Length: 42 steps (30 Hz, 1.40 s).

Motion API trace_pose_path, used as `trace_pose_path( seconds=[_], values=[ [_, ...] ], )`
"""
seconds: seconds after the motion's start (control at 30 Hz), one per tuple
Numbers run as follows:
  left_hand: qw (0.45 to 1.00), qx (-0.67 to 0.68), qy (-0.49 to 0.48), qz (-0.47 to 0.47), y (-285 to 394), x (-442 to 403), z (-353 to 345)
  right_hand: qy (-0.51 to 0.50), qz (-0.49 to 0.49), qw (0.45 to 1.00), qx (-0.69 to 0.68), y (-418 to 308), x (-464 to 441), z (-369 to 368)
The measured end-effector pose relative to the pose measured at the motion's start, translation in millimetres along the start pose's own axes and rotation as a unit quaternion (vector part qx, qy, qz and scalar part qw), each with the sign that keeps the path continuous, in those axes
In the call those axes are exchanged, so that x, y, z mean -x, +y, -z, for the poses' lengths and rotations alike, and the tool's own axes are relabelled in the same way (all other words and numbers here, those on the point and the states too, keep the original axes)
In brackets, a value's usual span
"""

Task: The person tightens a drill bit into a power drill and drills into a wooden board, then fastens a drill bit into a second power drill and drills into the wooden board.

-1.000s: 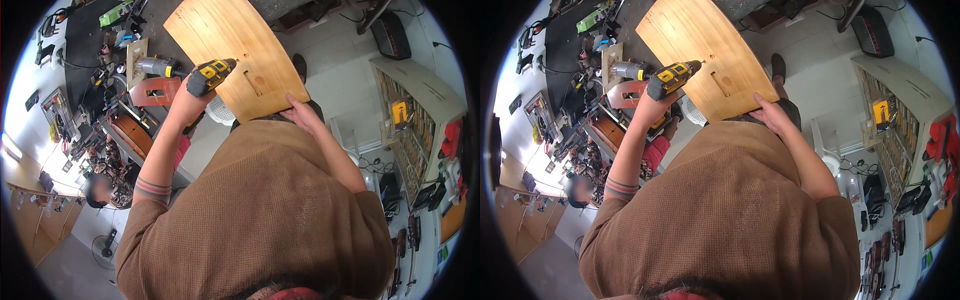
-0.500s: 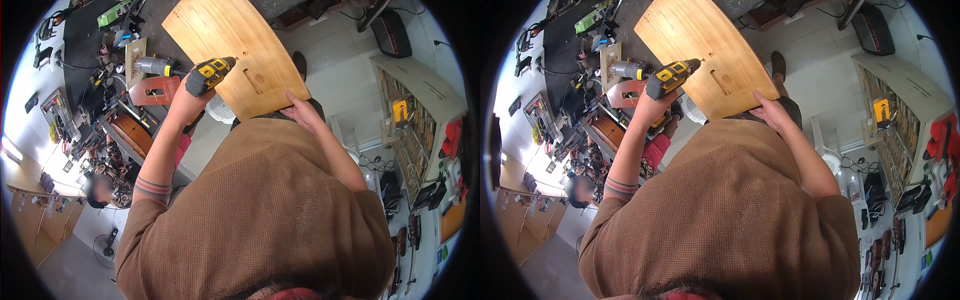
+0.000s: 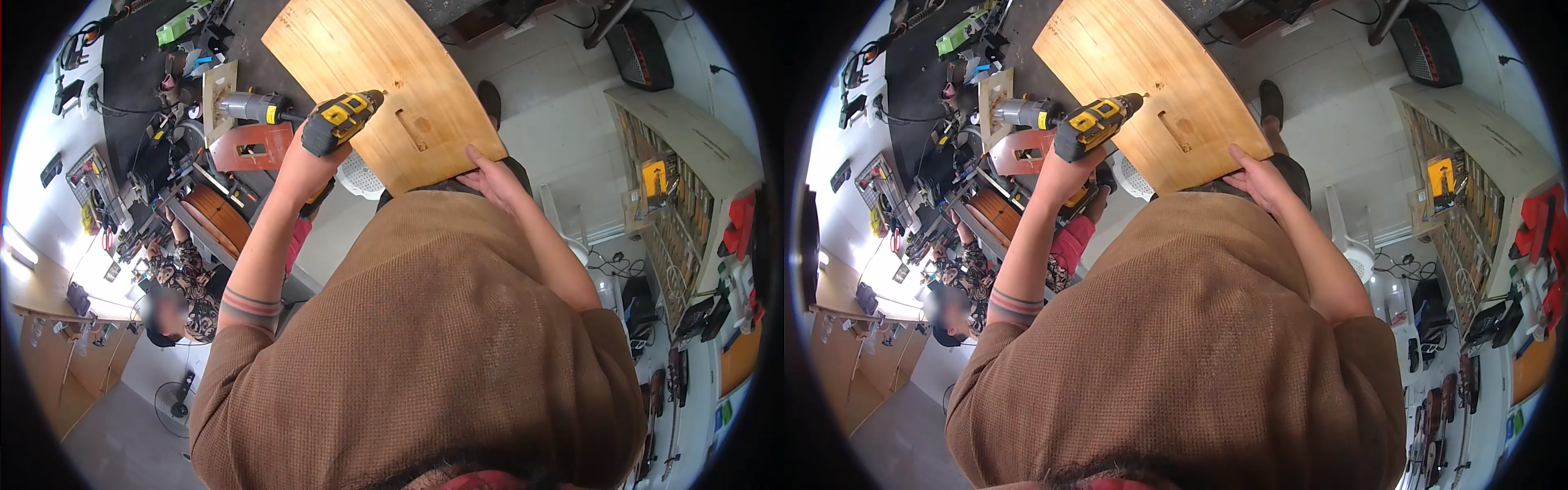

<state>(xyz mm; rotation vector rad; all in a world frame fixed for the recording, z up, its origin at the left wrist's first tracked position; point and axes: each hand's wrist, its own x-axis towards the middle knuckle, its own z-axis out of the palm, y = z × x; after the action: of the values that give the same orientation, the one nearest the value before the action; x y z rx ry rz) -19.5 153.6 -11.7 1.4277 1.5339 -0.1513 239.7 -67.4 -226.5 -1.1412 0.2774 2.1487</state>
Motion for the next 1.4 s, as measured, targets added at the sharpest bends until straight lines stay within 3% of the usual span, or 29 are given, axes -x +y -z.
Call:
trace_pose_path(
  seconds=[0.43, 0.57, 0.87, 1.4],
  values=[
    [1.000, -0.011, -0.001, -0.011, -10, -3, -2, 0.004, 0.005, 1.000, 0.001, 0, -2, 0],
    [0.998, -0.023, -0.018, 0.053, -4, -2, 2, 0.012, 0.002, 1.000, -0.002, 0, 0, 0],
    [0.999, 0.046, 0.005, 0.009, 0, 2, -4, 0.014, 0.010, 1.000, -0.003, 2, -1, 1],
    [0.999, -0.004, -0.001, 0.033, -13, -2, -2, 0.020, 0.011, 1.000, -0.004, 1, -2, 1]
  ],
)
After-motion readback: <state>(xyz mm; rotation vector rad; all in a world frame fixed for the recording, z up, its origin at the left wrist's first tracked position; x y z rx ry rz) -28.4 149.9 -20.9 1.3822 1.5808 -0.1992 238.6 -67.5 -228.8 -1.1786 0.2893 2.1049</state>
